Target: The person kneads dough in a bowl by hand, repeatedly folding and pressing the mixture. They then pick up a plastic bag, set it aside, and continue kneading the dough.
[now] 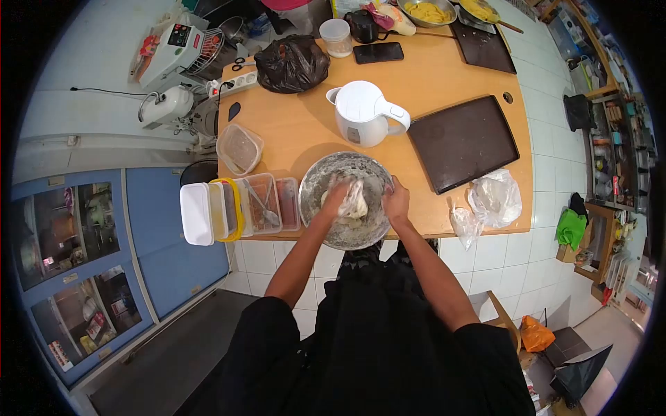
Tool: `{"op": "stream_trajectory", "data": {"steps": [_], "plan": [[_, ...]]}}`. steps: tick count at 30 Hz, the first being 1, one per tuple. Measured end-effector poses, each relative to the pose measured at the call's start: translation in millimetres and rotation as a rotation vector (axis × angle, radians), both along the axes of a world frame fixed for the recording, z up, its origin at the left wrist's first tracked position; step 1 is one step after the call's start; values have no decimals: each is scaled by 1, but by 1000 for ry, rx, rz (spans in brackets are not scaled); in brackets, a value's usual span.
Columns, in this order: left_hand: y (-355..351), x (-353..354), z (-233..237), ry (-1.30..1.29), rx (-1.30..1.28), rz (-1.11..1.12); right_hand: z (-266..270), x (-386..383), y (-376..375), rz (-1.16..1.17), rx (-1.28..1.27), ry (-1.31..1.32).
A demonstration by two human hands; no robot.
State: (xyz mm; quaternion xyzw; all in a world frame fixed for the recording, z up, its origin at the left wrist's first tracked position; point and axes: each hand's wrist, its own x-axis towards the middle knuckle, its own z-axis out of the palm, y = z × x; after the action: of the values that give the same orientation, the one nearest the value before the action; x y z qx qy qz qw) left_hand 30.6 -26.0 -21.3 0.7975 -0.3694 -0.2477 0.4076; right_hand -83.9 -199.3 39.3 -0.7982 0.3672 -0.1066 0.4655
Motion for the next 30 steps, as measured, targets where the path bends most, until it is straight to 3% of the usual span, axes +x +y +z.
{"op": "stream_trajectory", "data": {"steps": [1, 3, 7, 11, 13, 16, 19, 22, 25, 30], "plan": [[7, -1, 26, -403, 157, -147, 0, 1, -1, 6, -11, 5], [22, -1, 83, -439, 320, -80, 0, 1, -1, 11, 28, 2], [55, 12, 120, -93, 390, -63, 2, 1, 0, 13, 1, 8], [31, -1, 117, -211, 831, -205, 5, 2, 4, 25, 23, 44], [-12, -12, 121, -177, 1108, -165, 5, 3, 7, 38, 9, 42], [-12, -53, 53, -646, 815, 217, 4, 2, 6, 50, 26, 56], [7, -59, 44, -826, 497, -23, 5, 2, 7, 28, 30, 88], [31, -38, 33, -546, 415, -394, 7, 2, 6, 45, 27, 57], [36, -30, 29, -393, 491, -367, 2, 5, 7, 51, -26, 19], [15, -38, 15, -583, 399, -328, 7, 4, 10, 44, -28, 98]]}}
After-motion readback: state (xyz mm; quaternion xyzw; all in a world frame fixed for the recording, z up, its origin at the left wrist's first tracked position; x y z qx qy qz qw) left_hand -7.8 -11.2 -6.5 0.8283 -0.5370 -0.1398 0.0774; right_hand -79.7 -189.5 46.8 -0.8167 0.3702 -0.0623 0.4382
